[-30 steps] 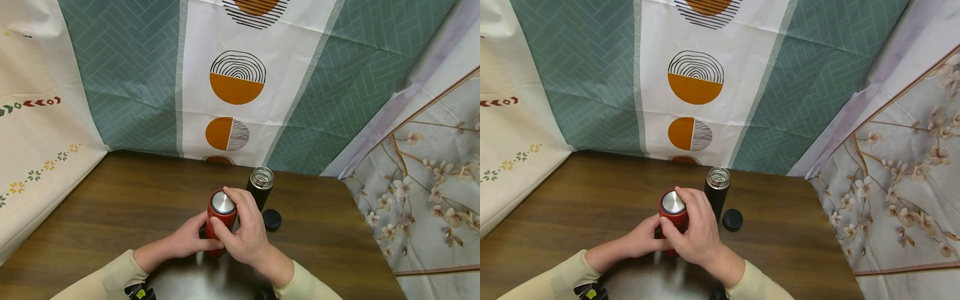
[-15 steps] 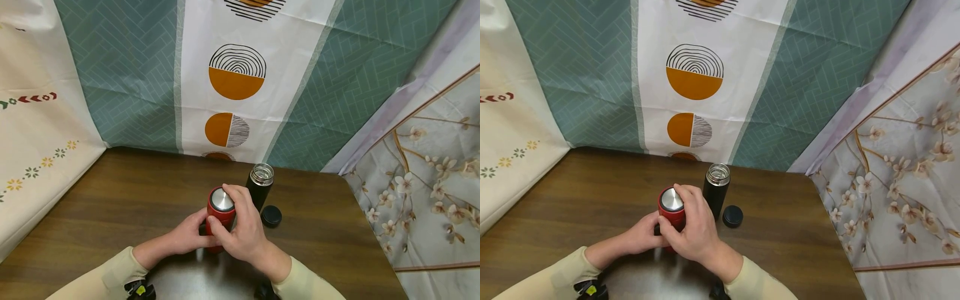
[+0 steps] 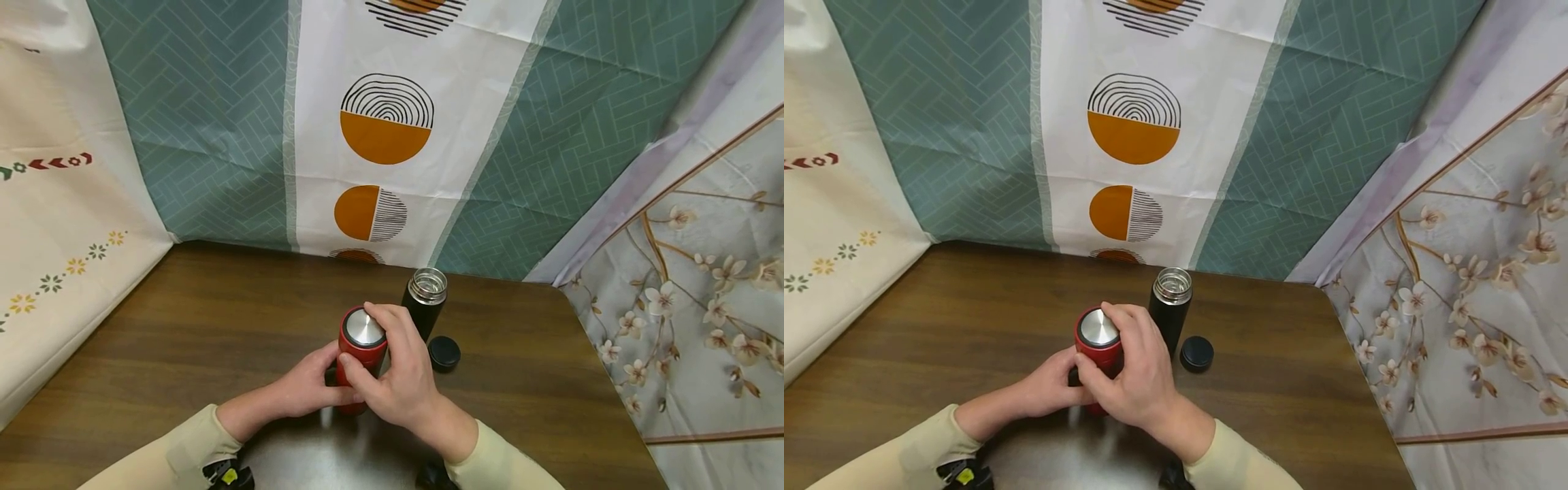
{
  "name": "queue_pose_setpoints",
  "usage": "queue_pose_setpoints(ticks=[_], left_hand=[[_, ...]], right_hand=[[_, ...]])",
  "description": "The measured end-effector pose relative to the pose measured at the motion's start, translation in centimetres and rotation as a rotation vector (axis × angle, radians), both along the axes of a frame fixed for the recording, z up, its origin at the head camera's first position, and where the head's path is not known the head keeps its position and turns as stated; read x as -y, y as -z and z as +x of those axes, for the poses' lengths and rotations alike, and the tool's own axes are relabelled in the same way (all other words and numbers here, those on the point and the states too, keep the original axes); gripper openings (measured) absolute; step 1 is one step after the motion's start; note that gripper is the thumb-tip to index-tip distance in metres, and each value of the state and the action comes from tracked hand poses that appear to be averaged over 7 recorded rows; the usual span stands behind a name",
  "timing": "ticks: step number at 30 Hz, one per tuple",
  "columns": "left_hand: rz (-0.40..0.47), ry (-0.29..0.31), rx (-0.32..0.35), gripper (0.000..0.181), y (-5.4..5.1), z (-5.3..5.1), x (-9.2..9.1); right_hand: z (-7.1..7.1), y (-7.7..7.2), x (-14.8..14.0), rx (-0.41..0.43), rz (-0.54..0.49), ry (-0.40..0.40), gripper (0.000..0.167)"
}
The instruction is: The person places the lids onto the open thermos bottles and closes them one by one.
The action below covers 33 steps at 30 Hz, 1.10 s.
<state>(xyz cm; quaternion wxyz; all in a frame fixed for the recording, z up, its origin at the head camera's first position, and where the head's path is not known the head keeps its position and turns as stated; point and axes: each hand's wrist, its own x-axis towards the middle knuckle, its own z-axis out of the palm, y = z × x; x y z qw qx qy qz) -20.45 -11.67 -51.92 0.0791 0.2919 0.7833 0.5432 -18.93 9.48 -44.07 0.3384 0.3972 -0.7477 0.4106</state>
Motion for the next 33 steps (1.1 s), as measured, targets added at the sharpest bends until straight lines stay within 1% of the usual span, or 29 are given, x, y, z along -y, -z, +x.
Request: queue_pose_setpoints(ticks=[7,13,22,33], left_hand=[[0.008,0.004,-0.008,0.066,0.04,0.03,-0.05],[0.005,0.007,-0.014,0.065,0.07,0.01,-0.02],[0.006,0.007,-0.024,0.063,0.15,0.03,-0.01],[0.0,-0.006,-0.012,0.064,0.08,0.03,-0.04]], right_hand=[[0.35,-0.06,-0.09,0.071,-0.02,-0.007,0.065],[0.47,-0.08,-0.12,0.096,-0.026,-0.011,0.065],[0.34,-0.08,0.08,0.064,0.0,-0.024,0.066],[0.06,0.12,-0.02,0.033,0.026,-0.019,0.066]])
